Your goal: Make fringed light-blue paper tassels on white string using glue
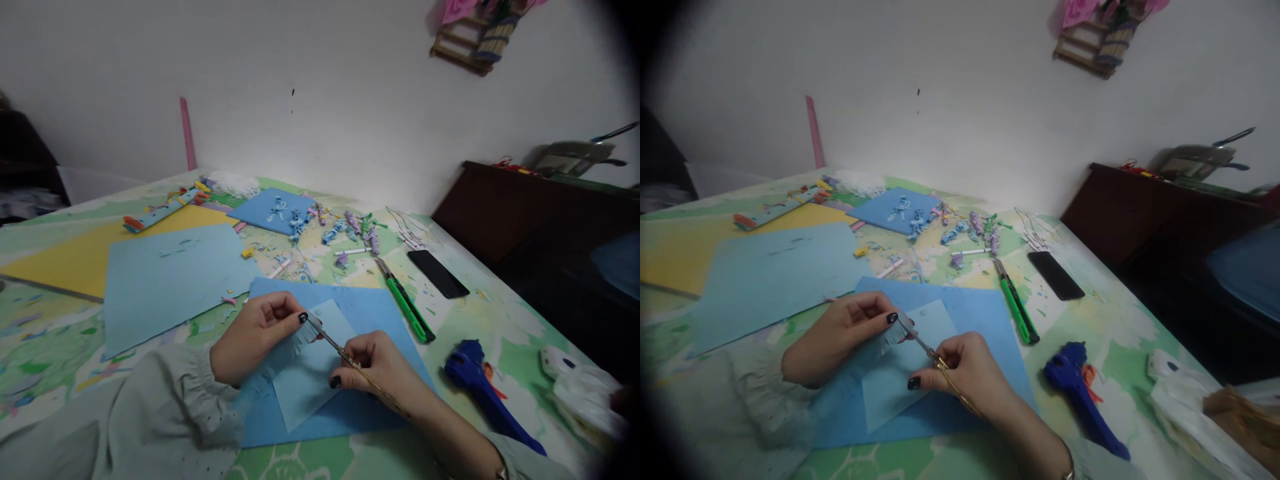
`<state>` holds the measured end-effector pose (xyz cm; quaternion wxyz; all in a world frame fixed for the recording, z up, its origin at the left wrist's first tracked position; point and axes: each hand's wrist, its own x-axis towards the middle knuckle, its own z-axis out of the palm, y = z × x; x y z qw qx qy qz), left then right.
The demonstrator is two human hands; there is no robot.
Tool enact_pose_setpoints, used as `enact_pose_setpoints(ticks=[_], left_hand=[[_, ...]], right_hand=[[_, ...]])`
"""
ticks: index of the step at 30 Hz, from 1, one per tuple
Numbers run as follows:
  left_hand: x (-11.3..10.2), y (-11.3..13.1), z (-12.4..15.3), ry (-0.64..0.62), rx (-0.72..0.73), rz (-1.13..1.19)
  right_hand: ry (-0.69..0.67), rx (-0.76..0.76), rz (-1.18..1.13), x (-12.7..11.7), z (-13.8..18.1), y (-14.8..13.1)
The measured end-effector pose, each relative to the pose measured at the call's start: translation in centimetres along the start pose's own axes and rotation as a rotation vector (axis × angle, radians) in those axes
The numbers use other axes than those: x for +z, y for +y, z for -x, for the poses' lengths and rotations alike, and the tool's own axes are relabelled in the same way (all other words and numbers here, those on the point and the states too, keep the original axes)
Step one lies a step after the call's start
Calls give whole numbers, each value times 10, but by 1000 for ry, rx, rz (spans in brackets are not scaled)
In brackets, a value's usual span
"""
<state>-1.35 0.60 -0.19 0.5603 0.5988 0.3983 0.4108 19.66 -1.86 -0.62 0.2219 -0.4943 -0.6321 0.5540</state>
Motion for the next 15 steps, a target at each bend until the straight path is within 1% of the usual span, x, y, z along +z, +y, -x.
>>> enact_pose_setpoints(ticks=[6, 15], left_hand=[[0, 0, 0, 18, -5, 8], [0, -1, 1, -3, 7, 49]], right_hand=[[9, 10, -2, 1, 0, -1], [-4, -7, -13, 0, -2, 5]])
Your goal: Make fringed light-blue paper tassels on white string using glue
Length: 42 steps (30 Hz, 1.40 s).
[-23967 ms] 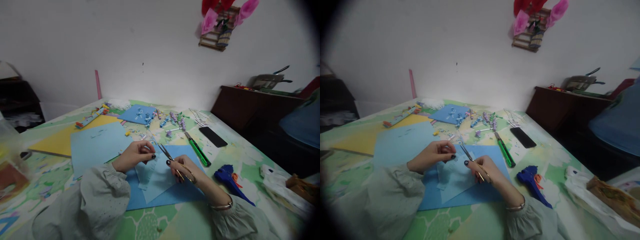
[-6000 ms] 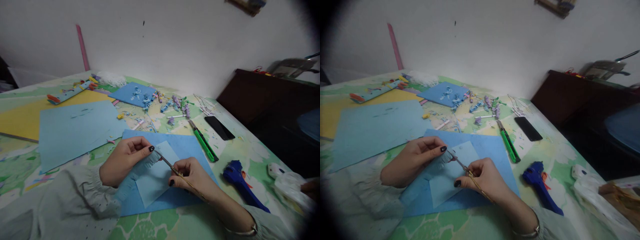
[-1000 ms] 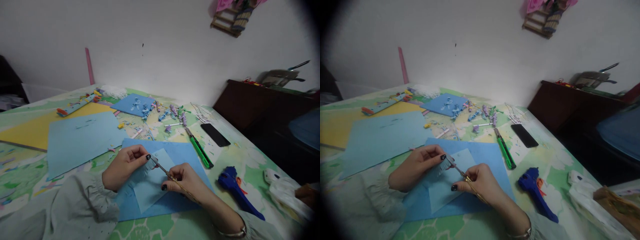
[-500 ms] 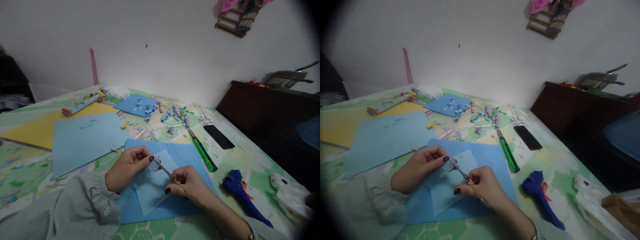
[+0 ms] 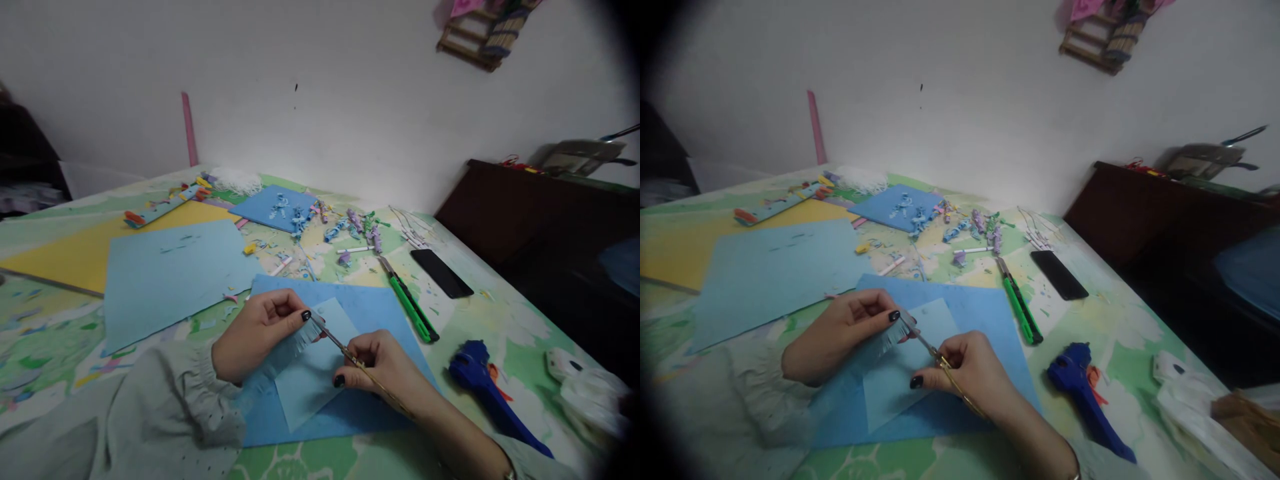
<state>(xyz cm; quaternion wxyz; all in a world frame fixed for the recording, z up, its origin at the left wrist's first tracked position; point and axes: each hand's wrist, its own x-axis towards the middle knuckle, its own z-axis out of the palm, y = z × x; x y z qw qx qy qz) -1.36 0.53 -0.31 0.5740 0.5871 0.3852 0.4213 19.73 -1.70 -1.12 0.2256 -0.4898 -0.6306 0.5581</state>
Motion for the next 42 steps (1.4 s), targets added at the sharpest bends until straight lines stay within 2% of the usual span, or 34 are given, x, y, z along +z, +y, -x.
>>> enact_pose_setpoints(ticks=[12, 18, 32, 42], left_hand=[[-1, 2, 1, 42, -28, 145], [-2, 4, 1, 65, -52, 132], [1, 1, 2, 48, -52, 0], [2, 3, 3, 23, -25, 96]], right_hand=[[-93, -68, -52, -6, 9, -10], [-90, -50, -129, -5, 8, -10], [-67, -32, -131, -1, 6, -9], [-62, -30, -91, -2, 7, -10]])
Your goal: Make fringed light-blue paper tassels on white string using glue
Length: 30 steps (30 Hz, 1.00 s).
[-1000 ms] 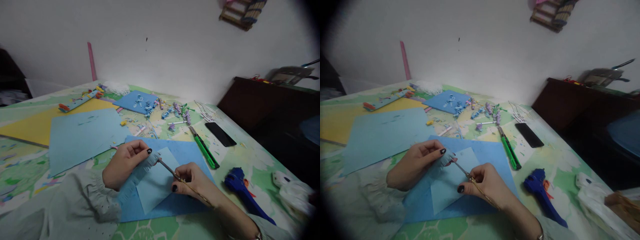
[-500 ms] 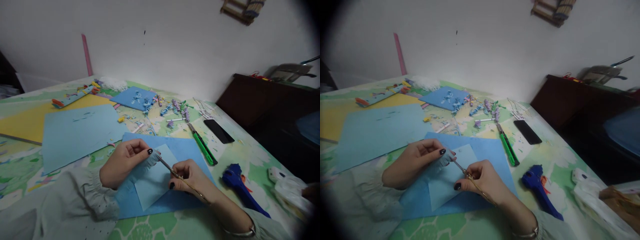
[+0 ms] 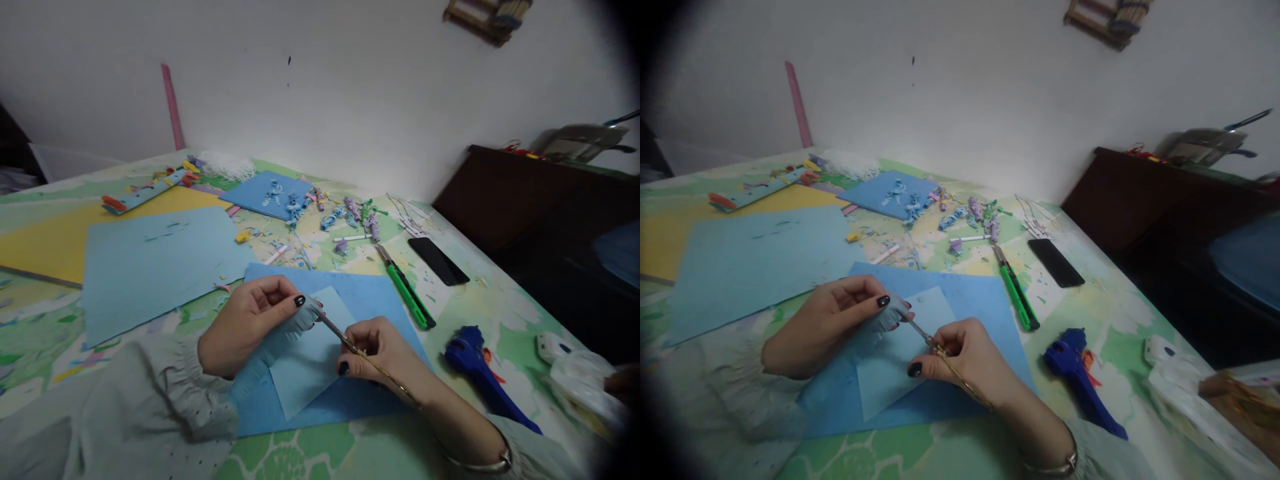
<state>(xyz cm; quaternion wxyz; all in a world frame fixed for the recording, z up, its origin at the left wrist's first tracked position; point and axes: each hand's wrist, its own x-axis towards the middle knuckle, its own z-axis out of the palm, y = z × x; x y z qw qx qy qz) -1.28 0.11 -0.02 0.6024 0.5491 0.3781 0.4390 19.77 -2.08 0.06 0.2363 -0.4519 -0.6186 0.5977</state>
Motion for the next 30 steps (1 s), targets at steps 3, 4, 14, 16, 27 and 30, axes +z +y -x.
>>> enact_pose_setpoints(ticks=[3, 4, 14, 16, 27, 30], left_hand=[[0, 0, 0, -2, 1, -19], [0, 0, 0, 1, -1, -33], [-1, -2, -1, -23, -7, 2], [0, -3, 0, -32, -13, 51], [4, 0, 0, 25, -105, 227], [3, -1, 0, -3, -88, 172]], right_hand=[[1, -1, 3, 0, 0, 1], [1, -2, -1, 0, 0, 1], [-6, -9, -31, 0, -1, 2], [-1, -15, -16, 0, -1, 2], [-20, -37, -34, -1, 1, 3], [-7, -44, -29, 0, 0, 3]])
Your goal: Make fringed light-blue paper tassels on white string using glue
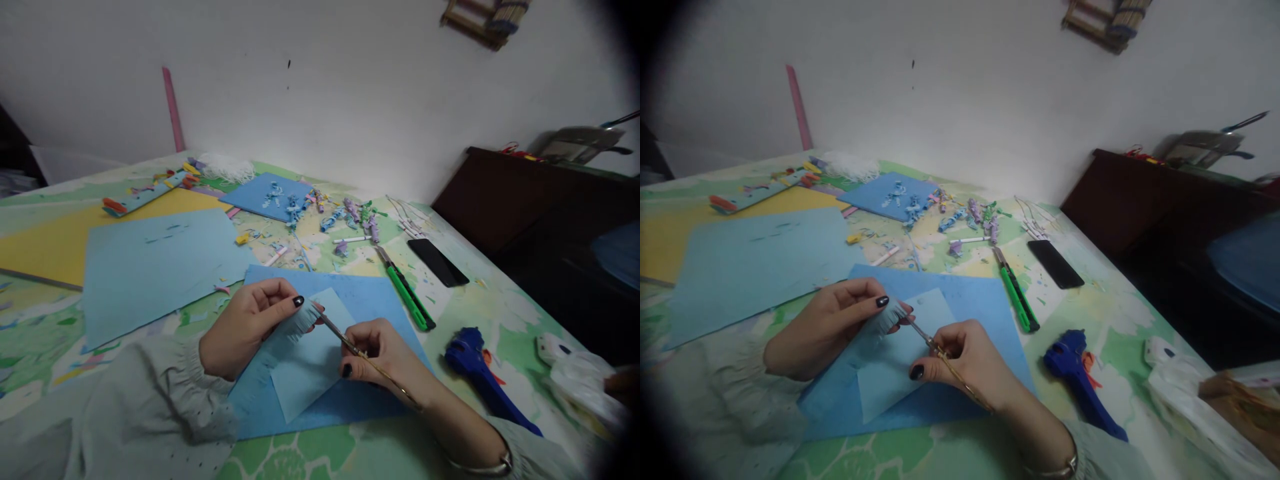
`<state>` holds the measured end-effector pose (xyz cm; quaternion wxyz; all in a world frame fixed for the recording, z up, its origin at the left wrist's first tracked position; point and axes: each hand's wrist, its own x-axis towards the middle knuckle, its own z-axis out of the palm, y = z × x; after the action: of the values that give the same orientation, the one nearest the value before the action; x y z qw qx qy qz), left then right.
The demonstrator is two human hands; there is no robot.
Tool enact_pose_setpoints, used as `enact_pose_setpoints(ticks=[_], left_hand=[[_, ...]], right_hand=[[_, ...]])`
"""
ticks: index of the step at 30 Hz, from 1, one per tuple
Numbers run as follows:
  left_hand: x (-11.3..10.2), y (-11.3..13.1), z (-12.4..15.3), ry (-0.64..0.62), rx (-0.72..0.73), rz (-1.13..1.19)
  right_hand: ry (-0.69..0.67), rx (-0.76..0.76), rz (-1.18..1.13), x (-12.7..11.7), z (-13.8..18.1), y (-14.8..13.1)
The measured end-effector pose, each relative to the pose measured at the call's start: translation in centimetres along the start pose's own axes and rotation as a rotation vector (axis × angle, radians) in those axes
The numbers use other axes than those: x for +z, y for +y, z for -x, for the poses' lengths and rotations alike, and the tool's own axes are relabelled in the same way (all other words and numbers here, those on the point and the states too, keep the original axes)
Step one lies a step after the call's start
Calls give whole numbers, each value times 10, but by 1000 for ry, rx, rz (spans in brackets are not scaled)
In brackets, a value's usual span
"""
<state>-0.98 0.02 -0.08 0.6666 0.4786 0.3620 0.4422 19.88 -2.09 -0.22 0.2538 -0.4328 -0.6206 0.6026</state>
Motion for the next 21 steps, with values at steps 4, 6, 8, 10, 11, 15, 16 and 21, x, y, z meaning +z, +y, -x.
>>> enact_pose_setpoints(ticks=[4, 6, 8, 10, 11, 15, 16, 21], left_hand=[[-3, -2, 0, -26, 16, -76], [-3, -2, 0, -12, 38, -103], [-3, -2, 0, 12, 60, -128], [-2, -1, 0, 30, 73, -153], [-2, -1, 0, 36, 78, -165], [-1, -1, 0, 36, 89, -195], [-1, -1, -1, 35, 86, -198], [-2, -2, -2, 30, 74, -192]], right_hand=[[3, 28, -14, 1, -1, 0], [-1, 34, -20, 2, -1, 0], [0, 28, -13, 2, -1, 0], [3, 20, 1, 2, -1, 0], [7, 19, 7, 2, -1, -1], [16, 22, 5, 2, -1, 0], [15, 24, 6, 2, -1, 0], [14, 17, 11, 2, -2, 0]])
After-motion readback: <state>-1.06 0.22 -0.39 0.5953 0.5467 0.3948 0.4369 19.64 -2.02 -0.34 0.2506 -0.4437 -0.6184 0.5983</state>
